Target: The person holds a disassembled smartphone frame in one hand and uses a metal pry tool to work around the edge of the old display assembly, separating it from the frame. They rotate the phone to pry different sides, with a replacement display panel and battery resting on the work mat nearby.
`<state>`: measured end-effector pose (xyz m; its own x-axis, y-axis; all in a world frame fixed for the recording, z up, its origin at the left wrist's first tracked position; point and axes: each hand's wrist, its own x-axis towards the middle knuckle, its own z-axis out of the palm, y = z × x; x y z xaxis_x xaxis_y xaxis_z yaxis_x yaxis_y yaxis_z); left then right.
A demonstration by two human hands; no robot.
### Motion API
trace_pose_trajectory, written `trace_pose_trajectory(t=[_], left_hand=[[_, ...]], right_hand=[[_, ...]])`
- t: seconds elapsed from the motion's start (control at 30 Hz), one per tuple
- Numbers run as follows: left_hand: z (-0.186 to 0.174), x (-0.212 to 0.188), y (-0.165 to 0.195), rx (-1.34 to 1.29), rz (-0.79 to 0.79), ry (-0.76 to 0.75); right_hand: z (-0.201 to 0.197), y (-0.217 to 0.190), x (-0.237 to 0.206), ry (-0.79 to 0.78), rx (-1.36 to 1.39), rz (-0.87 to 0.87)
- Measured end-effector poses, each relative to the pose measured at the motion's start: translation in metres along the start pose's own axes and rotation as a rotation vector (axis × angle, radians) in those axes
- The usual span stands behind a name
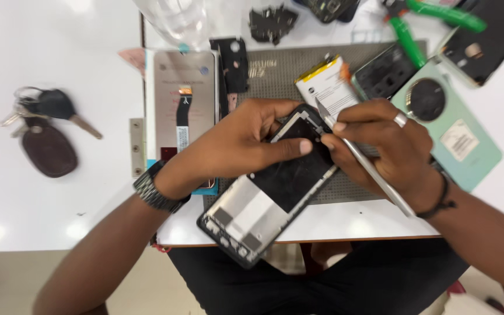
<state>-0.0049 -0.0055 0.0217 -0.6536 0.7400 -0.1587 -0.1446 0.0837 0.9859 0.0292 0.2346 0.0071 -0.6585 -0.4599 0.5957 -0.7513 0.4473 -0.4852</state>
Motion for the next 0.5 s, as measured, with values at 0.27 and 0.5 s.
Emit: trace_pose_trajectory(t=[0.27, 0.5], left_hand=[[0.011, -0.012, 0.029, 0.508, -0.137, 0.021], [0.036, -0.021, 0.016, 0.449, -0.131, -0.087]], right_hand=[[-0.024, -0.029, 0.002, 0.039, -0.081, -0.100], [-0.039, -0.077, -0.024, -0.064, -0.046, -0.086]])
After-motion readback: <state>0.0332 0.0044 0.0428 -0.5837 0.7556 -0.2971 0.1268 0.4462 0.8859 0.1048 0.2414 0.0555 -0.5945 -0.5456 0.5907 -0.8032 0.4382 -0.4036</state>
